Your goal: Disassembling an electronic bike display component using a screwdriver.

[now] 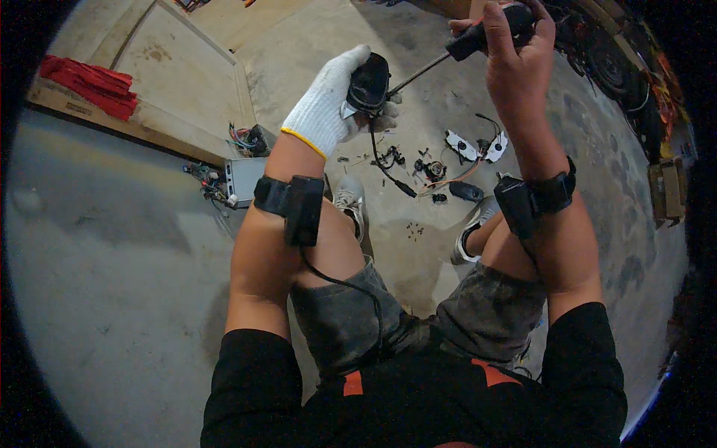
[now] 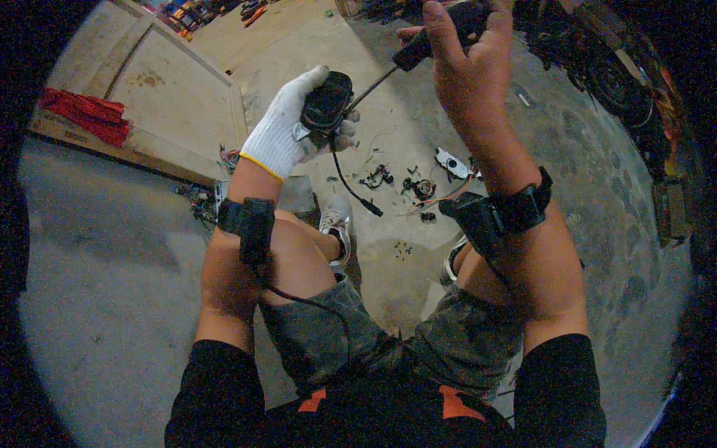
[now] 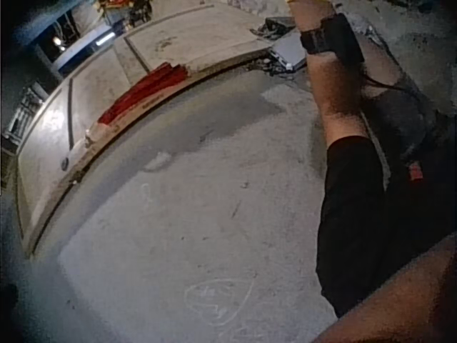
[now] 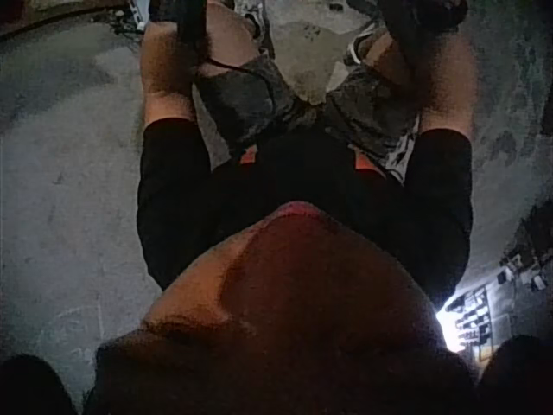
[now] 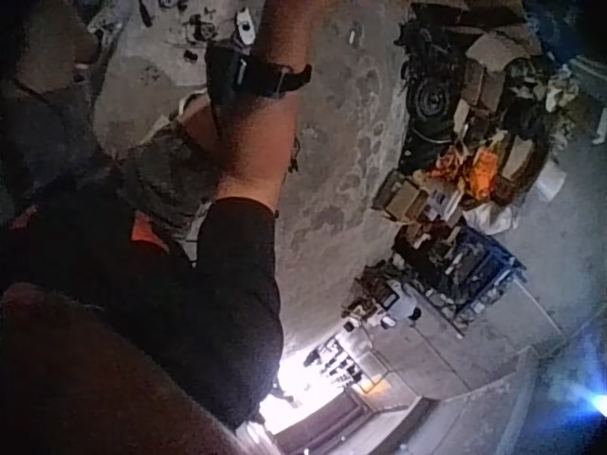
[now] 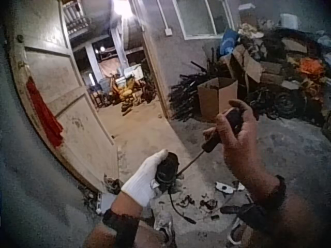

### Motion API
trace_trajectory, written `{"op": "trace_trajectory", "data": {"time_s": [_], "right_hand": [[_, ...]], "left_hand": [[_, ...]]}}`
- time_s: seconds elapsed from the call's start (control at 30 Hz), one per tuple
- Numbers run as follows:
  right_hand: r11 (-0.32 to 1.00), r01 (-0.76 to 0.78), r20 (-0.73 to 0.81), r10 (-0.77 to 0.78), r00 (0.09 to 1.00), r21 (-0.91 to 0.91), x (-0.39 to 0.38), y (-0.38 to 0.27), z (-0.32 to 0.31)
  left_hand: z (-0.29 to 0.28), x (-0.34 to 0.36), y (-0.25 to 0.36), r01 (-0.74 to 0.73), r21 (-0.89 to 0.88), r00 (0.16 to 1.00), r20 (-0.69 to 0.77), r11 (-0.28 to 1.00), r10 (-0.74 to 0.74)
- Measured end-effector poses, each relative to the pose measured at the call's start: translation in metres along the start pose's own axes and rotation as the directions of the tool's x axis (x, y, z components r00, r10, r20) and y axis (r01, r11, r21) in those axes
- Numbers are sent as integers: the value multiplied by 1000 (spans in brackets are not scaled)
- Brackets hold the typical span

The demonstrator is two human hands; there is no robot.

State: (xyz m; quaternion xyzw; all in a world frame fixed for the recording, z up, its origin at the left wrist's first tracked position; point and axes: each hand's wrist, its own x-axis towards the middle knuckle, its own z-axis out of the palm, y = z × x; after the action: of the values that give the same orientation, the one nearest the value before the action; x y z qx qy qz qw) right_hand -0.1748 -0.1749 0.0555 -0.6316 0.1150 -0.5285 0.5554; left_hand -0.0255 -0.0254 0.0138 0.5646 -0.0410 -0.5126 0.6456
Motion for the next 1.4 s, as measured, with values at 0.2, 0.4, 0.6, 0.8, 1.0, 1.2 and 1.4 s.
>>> {"op": "trace_trajectory", "data": {"time_s": [0.2,0.4,0.6,0.8,1.0,1.2,1.4], "right_hand": [[999,11,8,-11,1000,39,-2,1,0],[1000,-2,-16,2,1000,30,1,3,4],[997,-8,-36,11,999,76,1,9,3],[999,-22,20,22,1000,37,4,9,3],[998,-3,-28,5,1000,69,1,7,7],[999,-29,-22,30,999,33,2,8,6],[999,-44,-23,44,999,8,3,9,6]], "left_hand": [[-3,1,0,0,-17,1000,-7,1000,0],[-4,2,0,-85,-30,996,-26,996,84],[-11,5,2,-5,-34,999,38,999,6],[-14,4,1,-60,-14,996,60,998,61],[-12,3,4,8,-5,996,91,1000,-7],[-6,1,3,-25,-14,999,-25,1000,25],[-10,3,3,-15,-15,1000,-18,1000,14]]}}
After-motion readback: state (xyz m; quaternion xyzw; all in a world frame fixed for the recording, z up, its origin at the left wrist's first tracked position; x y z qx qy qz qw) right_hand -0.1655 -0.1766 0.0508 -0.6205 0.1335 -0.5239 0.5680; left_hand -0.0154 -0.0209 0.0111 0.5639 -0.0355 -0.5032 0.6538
